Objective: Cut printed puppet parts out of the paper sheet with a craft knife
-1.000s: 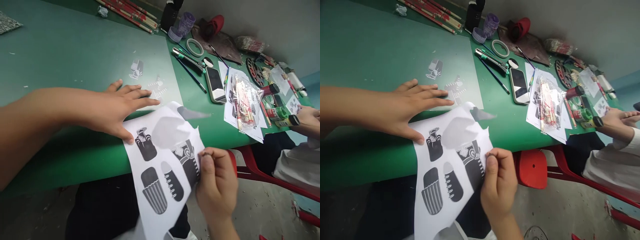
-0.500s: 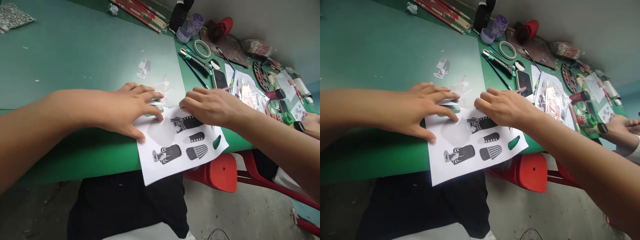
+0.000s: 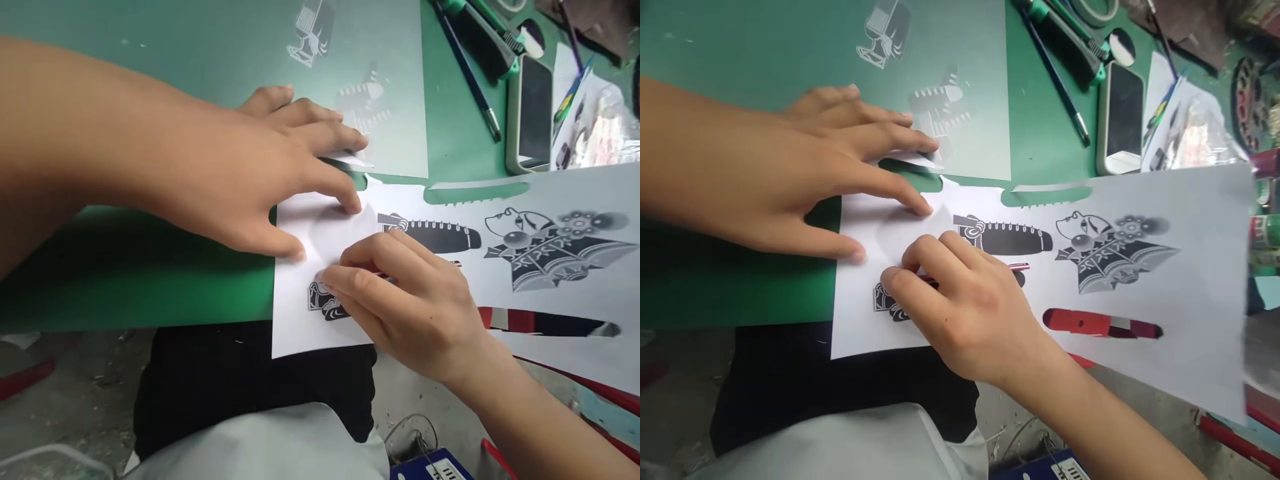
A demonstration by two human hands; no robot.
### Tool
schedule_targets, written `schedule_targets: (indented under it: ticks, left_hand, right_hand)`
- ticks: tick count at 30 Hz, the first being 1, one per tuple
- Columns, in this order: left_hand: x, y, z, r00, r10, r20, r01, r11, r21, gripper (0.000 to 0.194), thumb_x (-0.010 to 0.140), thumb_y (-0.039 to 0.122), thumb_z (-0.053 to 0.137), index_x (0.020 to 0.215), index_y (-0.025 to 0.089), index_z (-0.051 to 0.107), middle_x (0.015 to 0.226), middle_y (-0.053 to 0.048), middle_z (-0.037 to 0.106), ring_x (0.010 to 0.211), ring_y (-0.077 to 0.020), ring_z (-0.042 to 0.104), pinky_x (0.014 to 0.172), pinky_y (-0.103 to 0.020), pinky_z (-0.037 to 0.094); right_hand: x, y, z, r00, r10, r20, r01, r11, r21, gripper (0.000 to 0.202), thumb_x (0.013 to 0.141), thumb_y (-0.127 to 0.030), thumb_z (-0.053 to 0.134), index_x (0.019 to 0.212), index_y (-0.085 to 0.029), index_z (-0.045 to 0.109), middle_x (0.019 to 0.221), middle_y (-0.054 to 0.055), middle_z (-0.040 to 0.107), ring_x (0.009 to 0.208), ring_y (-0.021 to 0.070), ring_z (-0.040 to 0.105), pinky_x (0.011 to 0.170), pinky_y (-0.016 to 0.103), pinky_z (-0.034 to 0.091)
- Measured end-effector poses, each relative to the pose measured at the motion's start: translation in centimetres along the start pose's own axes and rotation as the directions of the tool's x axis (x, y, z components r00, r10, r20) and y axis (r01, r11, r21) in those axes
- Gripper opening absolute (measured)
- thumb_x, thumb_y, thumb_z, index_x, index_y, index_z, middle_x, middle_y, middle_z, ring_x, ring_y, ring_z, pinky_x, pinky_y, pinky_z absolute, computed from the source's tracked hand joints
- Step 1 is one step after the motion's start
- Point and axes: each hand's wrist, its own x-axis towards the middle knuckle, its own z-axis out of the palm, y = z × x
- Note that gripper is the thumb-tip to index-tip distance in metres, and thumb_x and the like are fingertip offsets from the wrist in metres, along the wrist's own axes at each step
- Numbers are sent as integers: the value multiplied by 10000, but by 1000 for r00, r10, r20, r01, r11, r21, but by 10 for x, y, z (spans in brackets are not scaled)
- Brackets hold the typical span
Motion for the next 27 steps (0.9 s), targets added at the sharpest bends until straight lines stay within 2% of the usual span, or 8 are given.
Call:
schedule_targets:
  ticks: [3, 7, 15, 19, 21, 24, 25, 27]
  left_hand:
    - [1, -3, 4, 1000, -11, -12, 11, 1000, 26, 777, 719, 759, 570, 1441, 487, 477, 1687, 138, 186, 1548, -362, 225, 1277, -576, -31]
    - [4, -5, 7, 999, -32, 2, 31, 998, 45, 800, 683, 783, 566, 1431, 520, 465, 1684, 192, 152, 1558, -305, 199, 1285, -446, -96]
    - [7, -5, 7, 1000, 20, -15, -19, 998, 68, 736, 763, 710, 547, 1449, 457, 466, 1687, 84, 211, 1551, -371, 210, 1253, -629, 10]
    - [7, -2, 8, 1000, 16, -27, -13, 996, 91, 765, 753, 730, 563, 1454, 441, 467, 1687, 60, 224, 1541, -377, 223, 1247, -645, 25]
    - [8, 2, 6, 999, -18, -45, 24, 991, 135, 817, 735, 765, 581, 1474, 451, 433, 1679, 48, 250, 1519, -392, 262, 1239, -655, 82]
    - [8, 12, -3, 989, -122, -84, 138, 964, 227, 893, 716, 779, 619, 1506, 426, 396, 1610, -9, 378, 1453, -435, 346, 1196, -654, 224]
    - [7, 16, -8, 979, -175, -106, 197, 949, 245, 861, 742, 745, 618, 1505, 416, 395, 1540, -21, 457, 1413, -433, 397, 1164, -645, 291]
    - [5, 21, -19, 940, -308, -145, 336, 911, 241, 716, 833, 619, 566, 1494, 409, 385, 1298, -10, 601, 1225, -372, 559, 1052, -610, 428]
  right_hand:
    - [1, 1, 6, 997, 31, -72, -29, 999, 26, 181, 852, -11, 665, 988, -120, 712, 834, 56, 659, 701, 140, 441, 586, 299, 392]
    - [6, -3, 7, 996, 51, -70, -48, 998, 46, 120, 862, -24, 647, 883, -127, 704, 801, 48, 679, 673, 142, 445, 600, 315, 406]
    - [9, -9, 3, 995, 101, -7, -101, 995, -15, 201, 862, -35, 611, 746, -191, 662, 760, 18, 663, 657, 144, 464, 613, 312, 429]
    - [10, -9, 3, 995, 94, -26, -94, 996, -6, 191, 869, -49, 628, 747, -193, 650, 778, 27, 676, 677, 146, 536, 628, 312, 461]
    - [9, -4, 5, 993, 79, -93, -80, 997, -5, 159, 880, -60, 634, 793, -191, 657, 789, 36, 681, 715, 153, 594, 641, 308, 484]
    - [11, 12, 13, 955, 68, -289, -93, 993, -73, 150, 892, -58, 620, 856, -197, 662, 766, 34, 670, 734, 152, 630, 634, 293, 497]
    - [13, 18, 16, 921, 45, -387, -88, 992, -95, 170, 885, -50, 612, 833, -205, 656, 727, 26, 654, 692, 153, 618, 599, 295, 484]
    - [18, 30, 22, 904, 50, -424, -122, 982, -144, 182, 893, -58, 592, 832, -215, 662, 721, 29, 645, 672, 162, 611, 577, 305, 482]
